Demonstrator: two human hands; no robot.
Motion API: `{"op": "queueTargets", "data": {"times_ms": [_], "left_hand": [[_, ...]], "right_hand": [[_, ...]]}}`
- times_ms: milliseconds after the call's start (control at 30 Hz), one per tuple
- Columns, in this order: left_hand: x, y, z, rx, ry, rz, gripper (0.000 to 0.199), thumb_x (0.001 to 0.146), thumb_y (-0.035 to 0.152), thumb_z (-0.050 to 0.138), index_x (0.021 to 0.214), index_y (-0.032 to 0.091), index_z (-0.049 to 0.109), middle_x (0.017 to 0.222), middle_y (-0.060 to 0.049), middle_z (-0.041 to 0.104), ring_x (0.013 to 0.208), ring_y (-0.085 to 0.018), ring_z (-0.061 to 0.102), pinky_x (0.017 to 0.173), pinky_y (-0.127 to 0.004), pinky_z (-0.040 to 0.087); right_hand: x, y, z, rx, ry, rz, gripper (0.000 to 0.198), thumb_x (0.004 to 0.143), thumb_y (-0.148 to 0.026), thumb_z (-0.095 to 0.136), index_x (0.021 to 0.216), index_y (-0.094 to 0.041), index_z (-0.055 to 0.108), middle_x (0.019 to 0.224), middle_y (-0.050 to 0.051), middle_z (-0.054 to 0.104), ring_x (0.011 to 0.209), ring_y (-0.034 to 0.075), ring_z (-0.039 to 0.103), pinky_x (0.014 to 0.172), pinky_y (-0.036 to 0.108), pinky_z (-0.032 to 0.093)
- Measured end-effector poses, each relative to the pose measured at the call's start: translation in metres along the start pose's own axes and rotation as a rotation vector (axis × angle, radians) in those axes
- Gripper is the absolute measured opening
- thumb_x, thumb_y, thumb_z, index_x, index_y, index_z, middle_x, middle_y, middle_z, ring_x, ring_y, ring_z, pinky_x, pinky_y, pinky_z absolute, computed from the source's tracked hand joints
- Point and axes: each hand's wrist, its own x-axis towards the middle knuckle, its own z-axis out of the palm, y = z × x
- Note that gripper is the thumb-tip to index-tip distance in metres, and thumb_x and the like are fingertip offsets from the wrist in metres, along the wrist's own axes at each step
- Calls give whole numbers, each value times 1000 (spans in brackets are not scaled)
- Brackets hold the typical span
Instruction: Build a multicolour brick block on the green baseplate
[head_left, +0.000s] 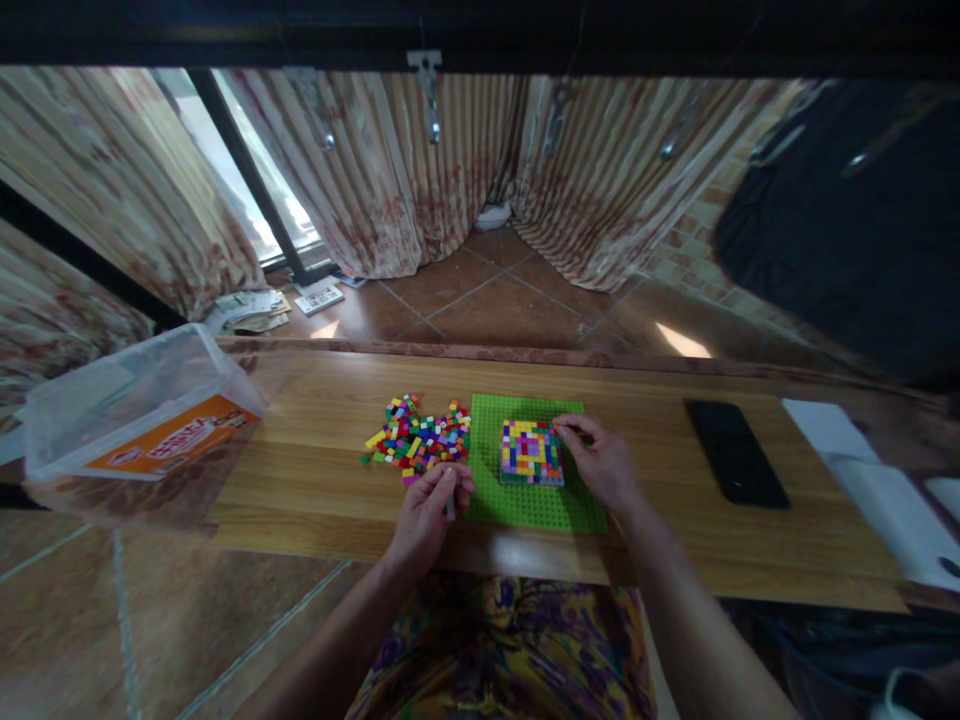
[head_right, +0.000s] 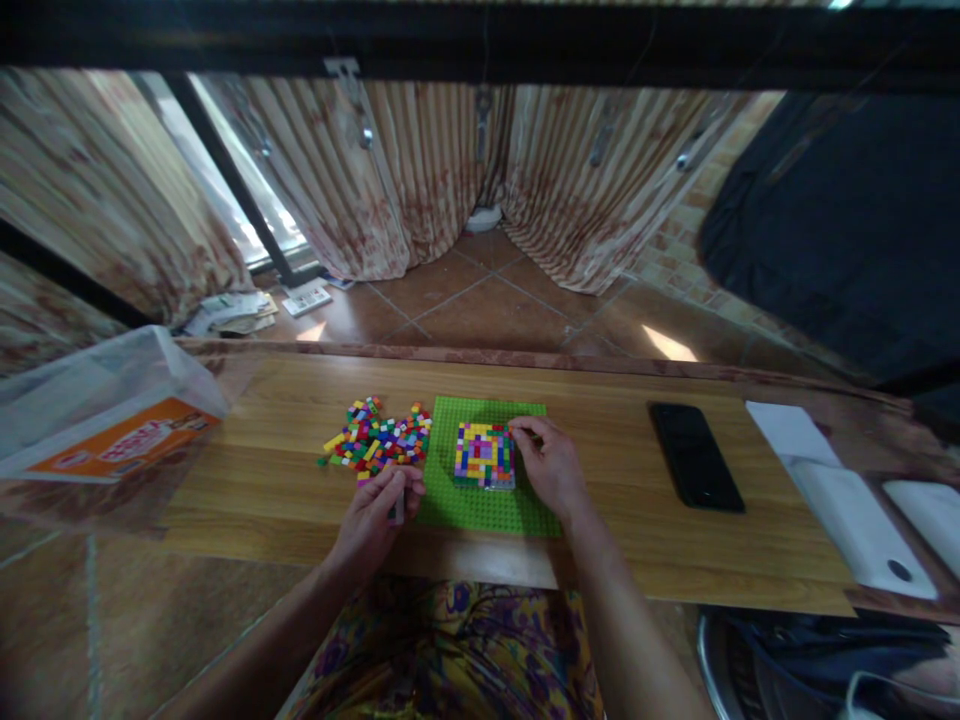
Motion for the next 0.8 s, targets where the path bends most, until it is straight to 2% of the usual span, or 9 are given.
{"op": "queueTargets", "data": {"times_ms": [267, 567, 800], "left_hand": [[1, -1, -1, -5, -4, -4, 32, 78, 45, 70, 87, 14, 69, 74, -2, 63, 59, -8, 51, 55, -20, 37], [2, -1, 0, -2, 8, -16, 33, 77, 45, 70, 86, 14, 69, 73, -2, 63, 59, -8, 51, 54, -20, 38], [2, -2, -1, -4, -8, 5, 32, 77, 45, 71, 87, 14, 69, 72, -2, 63, 59, -8, 51, 54, -20, 38]], "right_hand": [[2, 4, 1, 53, 6, 58, 28, 83, -43, 58, 88, -21, 74, 92, 6, 74, 84, 20, 67, 78, 35, 53], [1, 1, 3, 19, 23, 26, 27, 84, -42, 55, 87, -22, 73, 92, 5, 74, 85, 20, 67, 81, 36, 53], [-3, 5, 6, 77, 42, 48, 30, 84, -44, 57, 92, -21, 73, 96, 7, 75, 90, 21, 68, 86, 39, 52]]}}
